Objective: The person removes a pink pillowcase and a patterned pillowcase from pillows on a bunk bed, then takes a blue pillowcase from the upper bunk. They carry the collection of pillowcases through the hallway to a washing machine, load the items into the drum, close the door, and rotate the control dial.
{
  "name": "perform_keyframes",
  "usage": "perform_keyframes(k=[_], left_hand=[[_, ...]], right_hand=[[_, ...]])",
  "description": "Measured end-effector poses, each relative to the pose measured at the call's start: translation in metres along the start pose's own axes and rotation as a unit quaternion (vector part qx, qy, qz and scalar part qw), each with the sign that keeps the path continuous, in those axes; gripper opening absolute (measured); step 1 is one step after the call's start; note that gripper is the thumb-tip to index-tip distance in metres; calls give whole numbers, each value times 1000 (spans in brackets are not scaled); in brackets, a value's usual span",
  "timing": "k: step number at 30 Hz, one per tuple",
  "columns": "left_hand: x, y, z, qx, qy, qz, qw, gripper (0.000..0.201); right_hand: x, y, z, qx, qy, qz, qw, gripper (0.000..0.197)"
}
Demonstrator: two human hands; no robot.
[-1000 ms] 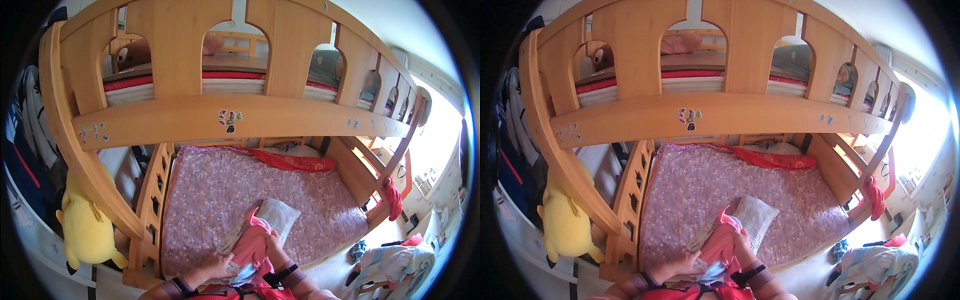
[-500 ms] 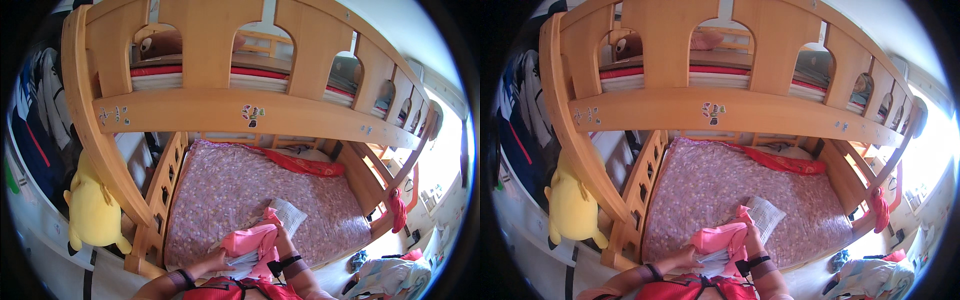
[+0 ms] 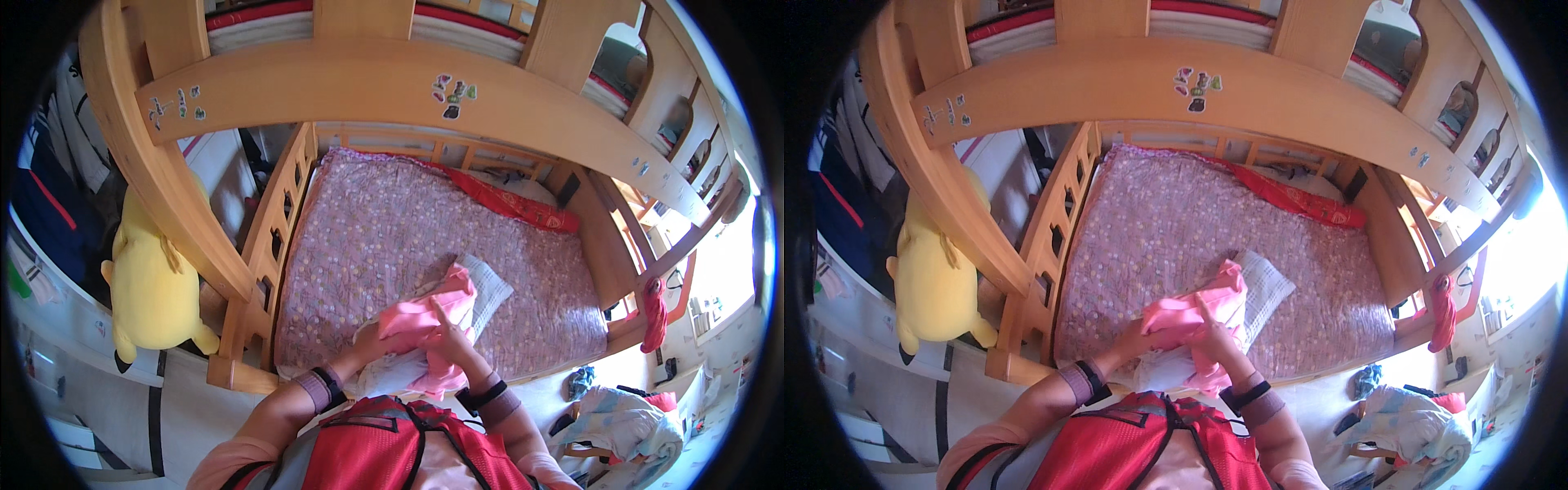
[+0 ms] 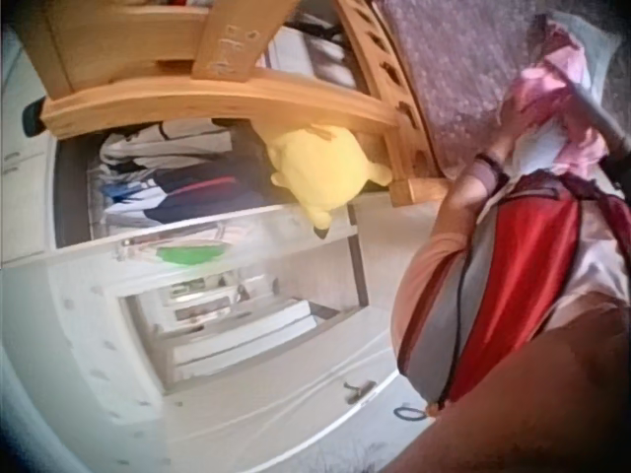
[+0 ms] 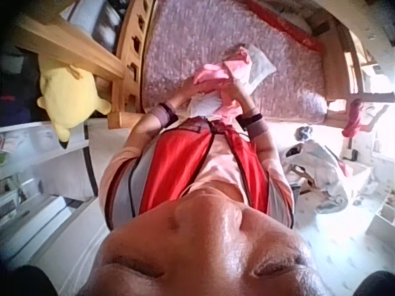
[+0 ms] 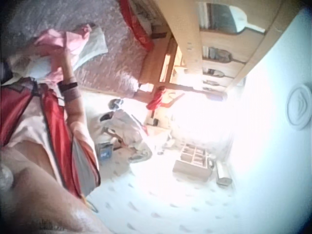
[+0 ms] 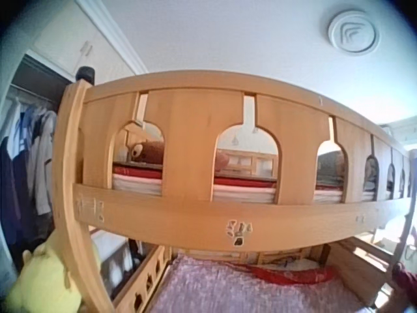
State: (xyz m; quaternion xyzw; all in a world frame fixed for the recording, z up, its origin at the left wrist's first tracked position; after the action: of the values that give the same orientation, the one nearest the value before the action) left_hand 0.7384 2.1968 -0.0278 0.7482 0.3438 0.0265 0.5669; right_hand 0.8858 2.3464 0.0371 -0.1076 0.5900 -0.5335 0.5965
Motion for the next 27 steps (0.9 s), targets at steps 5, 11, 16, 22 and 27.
perform_keyframes(k=[5,11,16,22,27], left_hand=[[4,59,-22,94,-80,-25,992,32],[-28,78,-44,109,57,-82,989,18],[-63,60,-47,3,67,85,994,16],[-114,-135,109,-165,131,-158,965,36],[-70,-128,134,-585,252,228,737,55]], right_hand=[[-19,-30,-6,-81,90,99,988,92],[-30,-38,-29,-67,156,39,985,39],[-50,-77,-34,-159,204,-259,931,25],[-94,-145,-4,-194,161,-403,880,32],[-125,-171,45,-251,214,-314,890,33]])
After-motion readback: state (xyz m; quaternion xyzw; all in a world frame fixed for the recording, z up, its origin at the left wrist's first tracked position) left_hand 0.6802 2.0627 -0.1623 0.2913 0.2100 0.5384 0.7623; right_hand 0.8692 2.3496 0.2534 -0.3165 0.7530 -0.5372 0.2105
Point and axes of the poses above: each hand's wrist, its own z-axis away from the middle knuckle, its own x-axis out of the palm, y = z × x, the point moved 3 cm from there along -z, towards the middle knuckle, and after that the axes turned 10 degrees about x, right-handed, at the moved point
